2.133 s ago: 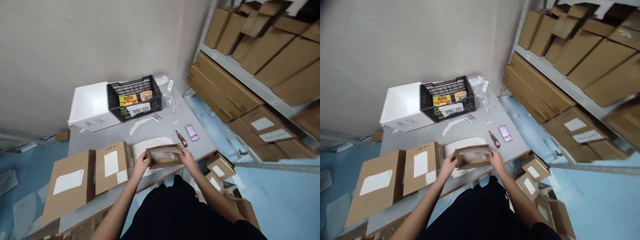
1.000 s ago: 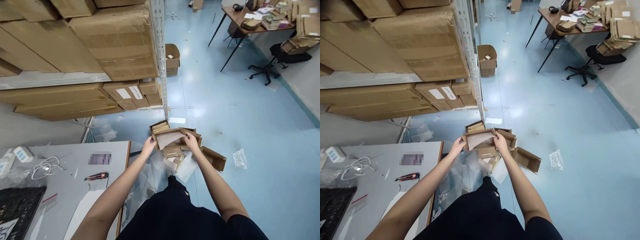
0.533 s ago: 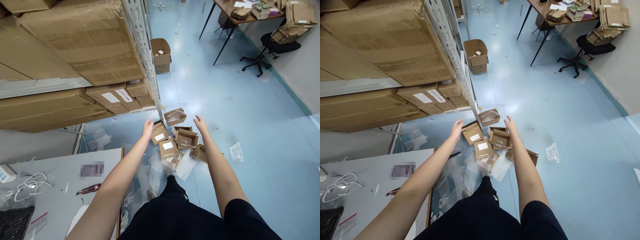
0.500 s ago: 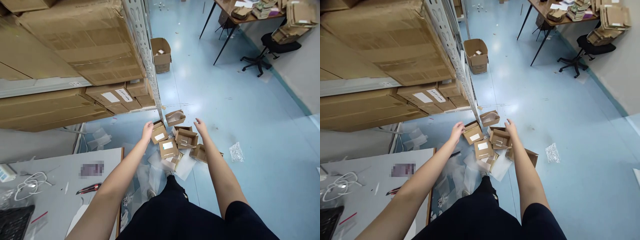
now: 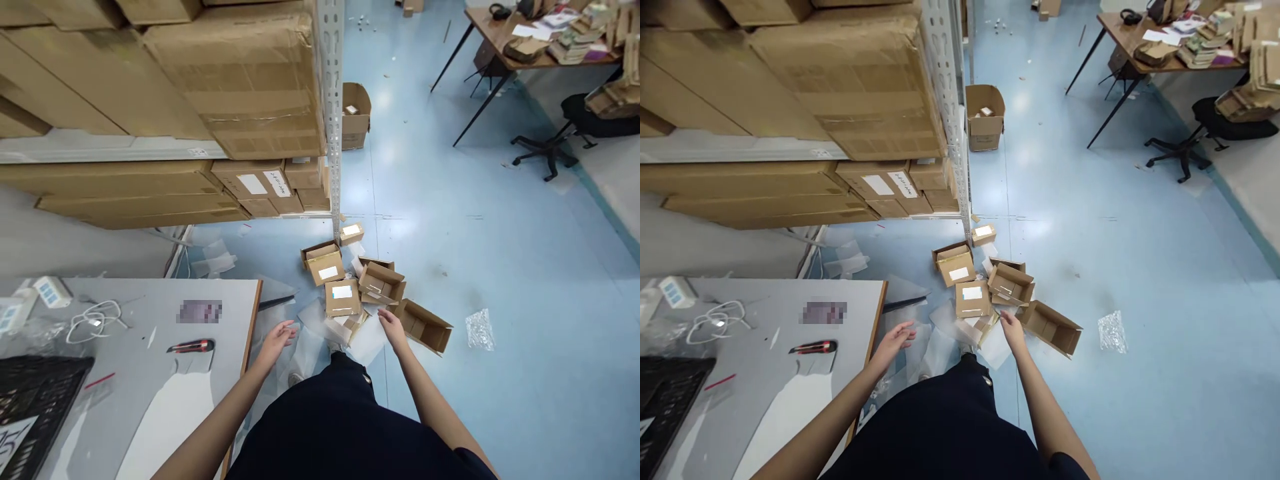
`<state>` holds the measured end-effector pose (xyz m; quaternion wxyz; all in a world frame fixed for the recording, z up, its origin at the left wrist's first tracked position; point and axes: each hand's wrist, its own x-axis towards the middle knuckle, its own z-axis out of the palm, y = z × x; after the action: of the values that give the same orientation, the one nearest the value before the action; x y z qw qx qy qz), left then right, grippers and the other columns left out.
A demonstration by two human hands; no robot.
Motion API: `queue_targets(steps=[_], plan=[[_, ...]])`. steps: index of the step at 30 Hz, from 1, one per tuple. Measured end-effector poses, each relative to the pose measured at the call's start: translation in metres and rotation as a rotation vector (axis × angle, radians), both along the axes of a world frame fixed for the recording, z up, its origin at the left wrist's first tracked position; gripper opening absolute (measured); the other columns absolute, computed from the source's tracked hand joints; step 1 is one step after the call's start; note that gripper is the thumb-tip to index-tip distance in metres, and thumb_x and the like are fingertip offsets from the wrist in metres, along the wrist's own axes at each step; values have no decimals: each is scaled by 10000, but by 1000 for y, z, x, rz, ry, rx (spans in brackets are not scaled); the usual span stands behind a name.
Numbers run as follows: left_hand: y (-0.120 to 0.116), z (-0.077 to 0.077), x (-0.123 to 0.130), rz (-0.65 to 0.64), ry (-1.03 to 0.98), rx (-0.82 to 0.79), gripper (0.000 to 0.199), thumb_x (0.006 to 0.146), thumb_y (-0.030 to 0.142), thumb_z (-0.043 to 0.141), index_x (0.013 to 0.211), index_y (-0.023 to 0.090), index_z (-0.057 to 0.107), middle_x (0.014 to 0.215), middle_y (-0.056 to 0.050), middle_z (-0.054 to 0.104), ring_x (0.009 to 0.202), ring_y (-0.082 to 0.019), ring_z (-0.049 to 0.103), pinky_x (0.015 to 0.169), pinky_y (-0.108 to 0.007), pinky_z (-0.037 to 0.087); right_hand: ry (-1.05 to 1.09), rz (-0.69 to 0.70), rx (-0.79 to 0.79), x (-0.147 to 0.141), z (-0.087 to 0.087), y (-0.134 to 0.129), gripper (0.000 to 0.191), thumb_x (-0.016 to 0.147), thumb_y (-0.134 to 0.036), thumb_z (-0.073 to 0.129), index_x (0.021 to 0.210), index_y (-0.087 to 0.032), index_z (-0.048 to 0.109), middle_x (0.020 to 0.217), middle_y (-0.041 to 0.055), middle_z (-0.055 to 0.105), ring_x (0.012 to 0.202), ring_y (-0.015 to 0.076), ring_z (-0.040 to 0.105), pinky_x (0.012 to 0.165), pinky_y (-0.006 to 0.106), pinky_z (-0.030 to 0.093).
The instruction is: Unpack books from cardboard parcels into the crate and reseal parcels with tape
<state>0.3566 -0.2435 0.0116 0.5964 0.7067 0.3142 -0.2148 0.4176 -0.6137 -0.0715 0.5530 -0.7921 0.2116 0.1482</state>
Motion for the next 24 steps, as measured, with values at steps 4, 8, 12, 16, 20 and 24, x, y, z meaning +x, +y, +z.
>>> queue_targets(steps=[4,8,12,16,20,24], plan=[[15,4,-30,102,-30,-4,637,696,630,652,1133,168,625,1036,-135,712,1010,-271,682,825,-385,549,-41,148,49,9,13,35,276,715,-322,575,913,-212,733,1016,88,760,1001,275,701,965,479,499],[31,11,-68,283,-64,-3,675,671,661,658,1131,168,620,1069,-144,703,1011,-270,683,837,-394,551,-93,325,91,28,28,80,331,759,-369,563,994,-203,727,1101,99,738,1060,260,678,1002,453,478],[48,21,-118,489,-110,-14,637,688,601,669,1151,167,615,1077,-139,700,1019,-267,678,844,-392,548,-139,529,134,38,40,136,397,796,-419,537,1050,-172,718,1143,132,719,1097,262,662,1016,438,466],[61,31,-182,703,-168,-3,555,717,523,653,1141,165,626,1071,-128,700,1003,-257,679,847,-392,542,-161,757,191,25,48,198,455,808,-494,545,1092,-177,705,1181,138,703,1114,275,650,1004,457,473],[69,37,-257,917,-216,-6,525,727,480,641,1142,159,624,1096,-135,693,1011,-257,677,843,-389,541,-138,954,276,-12,56,263,481,770,-545,591,1077,-191,704,1152,143,713,1089,286,661,981,468,487],[70,37,-335,1143,-265,-3,522,725,457,652,1149,153,621,1107,-137,688,1017,-251,673,850,-381,538,-94,1129,298,-71,68,327,557,722,-613,617,1061,-181,707,1127,162,719,1083,314,666,950,478,505]])
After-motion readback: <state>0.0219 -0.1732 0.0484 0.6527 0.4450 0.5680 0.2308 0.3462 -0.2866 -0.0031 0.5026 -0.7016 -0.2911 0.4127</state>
